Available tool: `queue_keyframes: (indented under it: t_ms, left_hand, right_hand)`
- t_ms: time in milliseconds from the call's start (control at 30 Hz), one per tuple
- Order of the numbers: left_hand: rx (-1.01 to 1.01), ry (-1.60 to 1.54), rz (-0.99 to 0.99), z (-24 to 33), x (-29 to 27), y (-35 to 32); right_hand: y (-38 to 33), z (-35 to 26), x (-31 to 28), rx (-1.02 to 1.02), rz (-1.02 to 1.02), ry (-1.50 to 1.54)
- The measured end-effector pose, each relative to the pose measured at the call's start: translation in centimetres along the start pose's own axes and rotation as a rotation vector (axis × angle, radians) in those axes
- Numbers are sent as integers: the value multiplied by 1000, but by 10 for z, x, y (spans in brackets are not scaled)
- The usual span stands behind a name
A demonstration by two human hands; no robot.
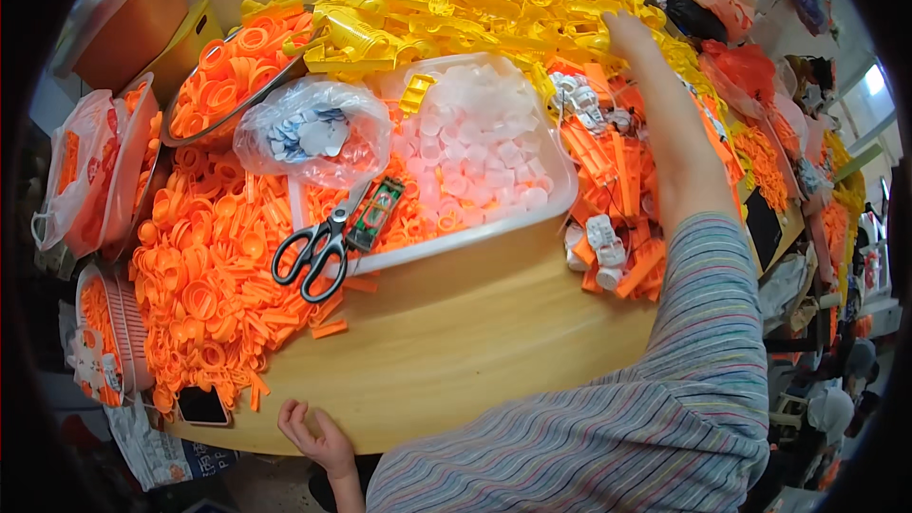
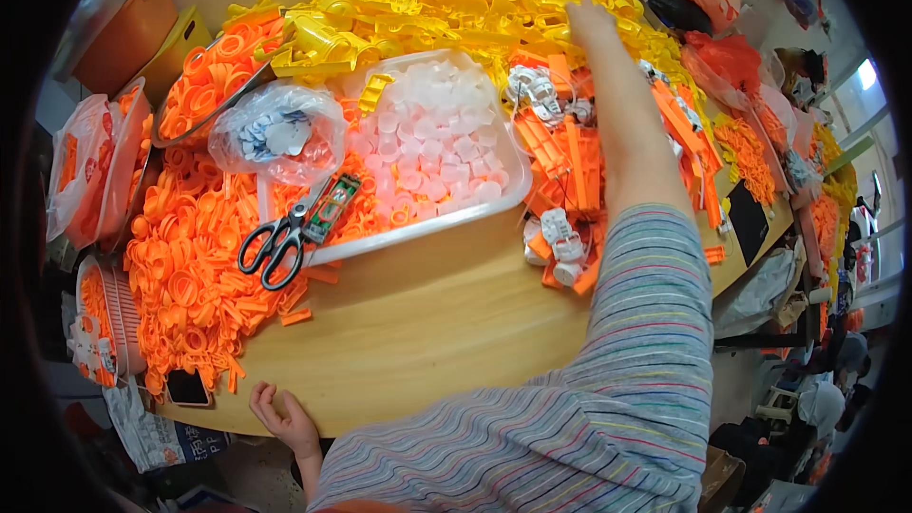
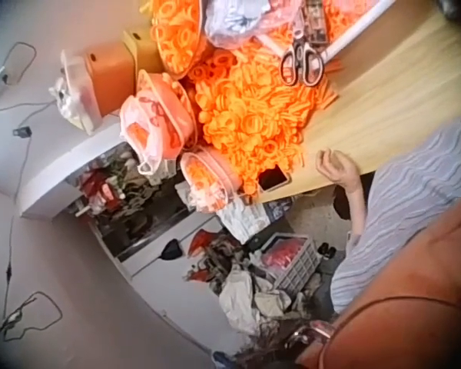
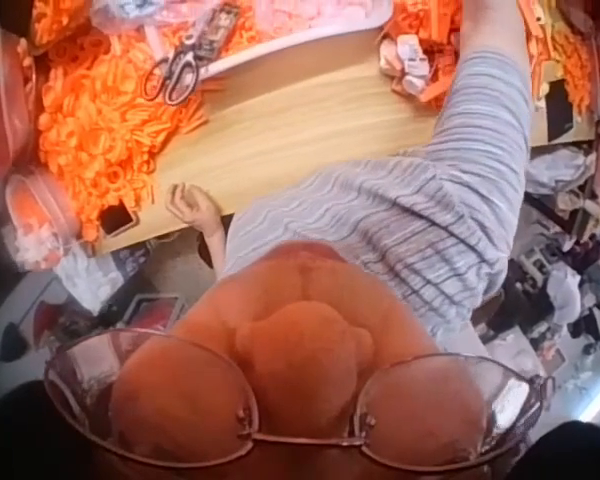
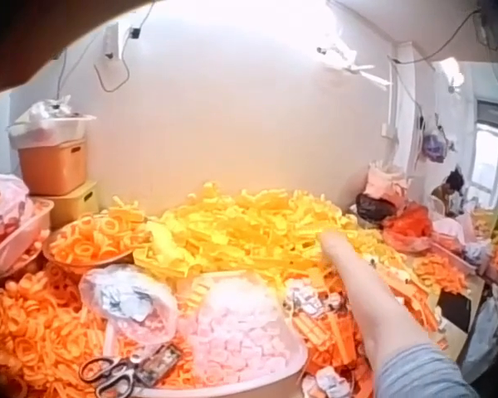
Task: Assembling plastic toy guns by combining various components and securing them.
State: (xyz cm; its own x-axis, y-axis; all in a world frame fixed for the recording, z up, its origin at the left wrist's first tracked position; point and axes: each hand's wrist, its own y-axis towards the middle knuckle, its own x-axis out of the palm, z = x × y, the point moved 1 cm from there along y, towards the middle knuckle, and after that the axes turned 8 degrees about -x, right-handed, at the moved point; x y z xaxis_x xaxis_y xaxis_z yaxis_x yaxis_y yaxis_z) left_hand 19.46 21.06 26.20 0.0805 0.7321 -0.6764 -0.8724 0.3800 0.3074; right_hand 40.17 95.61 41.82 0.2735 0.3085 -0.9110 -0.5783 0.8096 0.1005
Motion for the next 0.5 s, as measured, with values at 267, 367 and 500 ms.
queue_keyframes:
  t_ms: [267, 367, 500]
  left_hand:
    - [-44, 160, -131, 6, 1, 2]
    - [-72, 155, -150, 2, 2, 2]
    - [-12, 206, -141, 2, 5, 1]
  right_hand:
    - [20, 11, 40, -48, -135, -140]
    - [31, 18, 58, -110, -61, -44]
    - [40, 21, 66, -232, 78, 179]
